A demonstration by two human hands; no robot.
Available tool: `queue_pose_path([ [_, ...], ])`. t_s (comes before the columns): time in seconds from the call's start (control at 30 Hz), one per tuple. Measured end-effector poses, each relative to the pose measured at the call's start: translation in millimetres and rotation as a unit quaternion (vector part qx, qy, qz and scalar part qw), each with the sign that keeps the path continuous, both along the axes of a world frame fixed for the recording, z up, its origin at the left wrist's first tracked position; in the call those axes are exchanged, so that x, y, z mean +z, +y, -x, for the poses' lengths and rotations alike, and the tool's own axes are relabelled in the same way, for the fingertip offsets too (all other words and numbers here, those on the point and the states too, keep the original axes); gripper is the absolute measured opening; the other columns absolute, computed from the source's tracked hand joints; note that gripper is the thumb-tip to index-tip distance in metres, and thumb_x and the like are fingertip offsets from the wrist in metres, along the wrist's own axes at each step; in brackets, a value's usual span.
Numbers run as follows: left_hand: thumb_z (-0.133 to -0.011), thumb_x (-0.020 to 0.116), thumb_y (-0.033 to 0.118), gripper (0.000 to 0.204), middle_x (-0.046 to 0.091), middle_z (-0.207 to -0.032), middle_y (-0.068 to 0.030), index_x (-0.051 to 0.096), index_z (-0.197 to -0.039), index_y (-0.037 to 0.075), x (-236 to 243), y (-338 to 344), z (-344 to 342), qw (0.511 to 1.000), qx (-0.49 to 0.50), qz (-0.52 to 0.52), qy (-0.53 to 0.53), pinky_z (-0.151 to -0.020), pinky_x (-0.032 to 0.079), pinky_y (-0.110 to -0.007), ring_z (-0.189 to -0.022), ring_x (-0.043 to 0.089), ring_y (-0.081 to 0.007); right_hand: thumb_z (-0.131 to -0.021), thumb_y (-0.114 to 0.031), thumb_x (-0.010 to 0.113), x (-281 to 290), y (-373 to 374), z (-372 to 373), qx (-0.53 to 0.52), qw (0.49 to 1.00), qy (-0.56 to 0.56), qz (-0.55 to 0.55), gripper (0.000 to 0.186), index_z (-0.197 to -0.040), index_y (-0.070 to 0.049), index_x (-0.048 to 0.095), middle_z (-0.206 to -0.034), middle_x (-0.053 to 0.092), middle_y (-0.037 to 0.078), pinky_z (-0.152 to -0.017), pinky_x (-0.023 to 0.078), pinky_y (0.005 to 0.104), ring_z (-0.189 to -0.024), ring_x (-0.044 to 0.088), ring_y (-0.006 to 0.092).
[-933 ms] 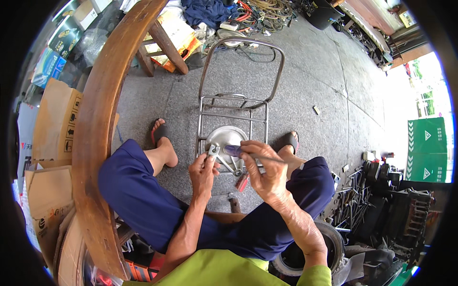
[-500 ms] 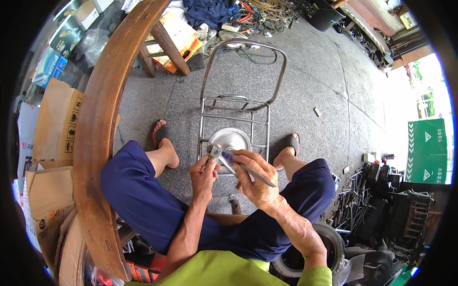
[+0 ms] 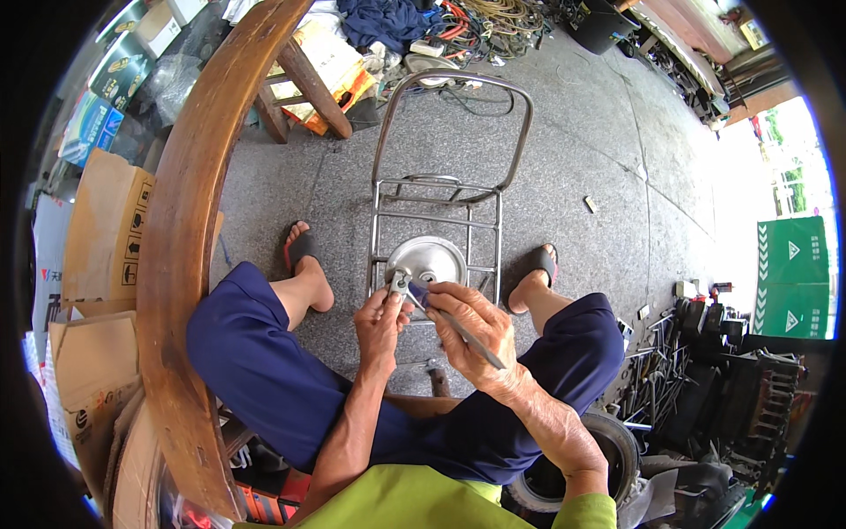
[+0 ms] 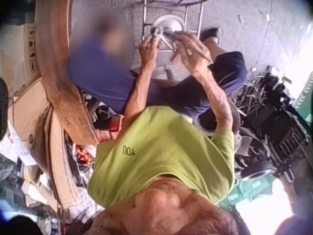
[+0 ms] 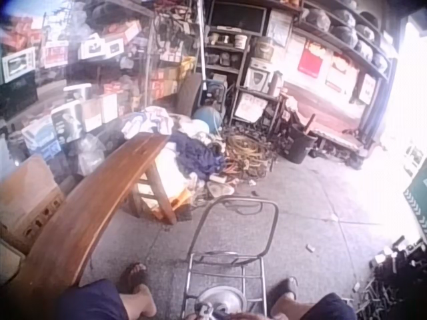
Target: The person disassembles a circular metal mechanical part using a wrench and screwdriver, removes internal components, and then reassembles the part by tightening screws.
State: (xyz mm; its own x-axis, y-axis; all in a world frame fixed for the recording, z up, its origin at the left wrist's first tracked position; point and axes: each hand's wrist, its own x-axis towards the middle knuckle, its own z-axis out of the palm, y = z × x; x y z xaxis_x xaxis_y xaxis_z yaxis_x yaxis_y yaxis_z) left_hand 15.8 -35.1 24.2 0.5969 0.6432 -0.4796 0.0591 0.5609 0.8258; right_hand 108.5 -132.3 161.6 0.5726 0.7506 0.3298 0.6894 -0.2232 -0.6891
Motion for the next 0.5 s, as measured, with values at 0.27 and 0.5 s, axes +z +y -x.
queue_pose_path([
  [0.27,-0.096,0.057,0.012,0.015,0.065,-0.075,-0.0007,0.068,-0.098,0.001,5,-2,-3,1.0,0.009,-0.014,-0.001,-0.057,0.043,-0.02,-0.061,0.053,-0.0045,-0.077,0.002,0.074,-8,-2,1,0.084,0.995,-0.042,0.016,0.03,-0.105,0.001,0.064,-0.111,0.065,0.015,-0.076,0.059,0.0361,-0.094,0.068,0.0311],
  [0.5,-0.097,0.056,0.012,0.016,0.061,-0.071,0.0015,0.067,-0.093,0.001,-3,-1,-1,0.999,0.003,-0.015,-0.028,-0.058,0.044,-0.021,-0.061,0.052,-0.0045,-0.074,0.002,0.074,-6,0,2,0.134,0.988,-0.076,-0.009,0.035,-0.108,0.004,0.064,-0.114,0.063,0.018,-0.08,0.058,0.0381,-0.1,0.067,0.034],
])
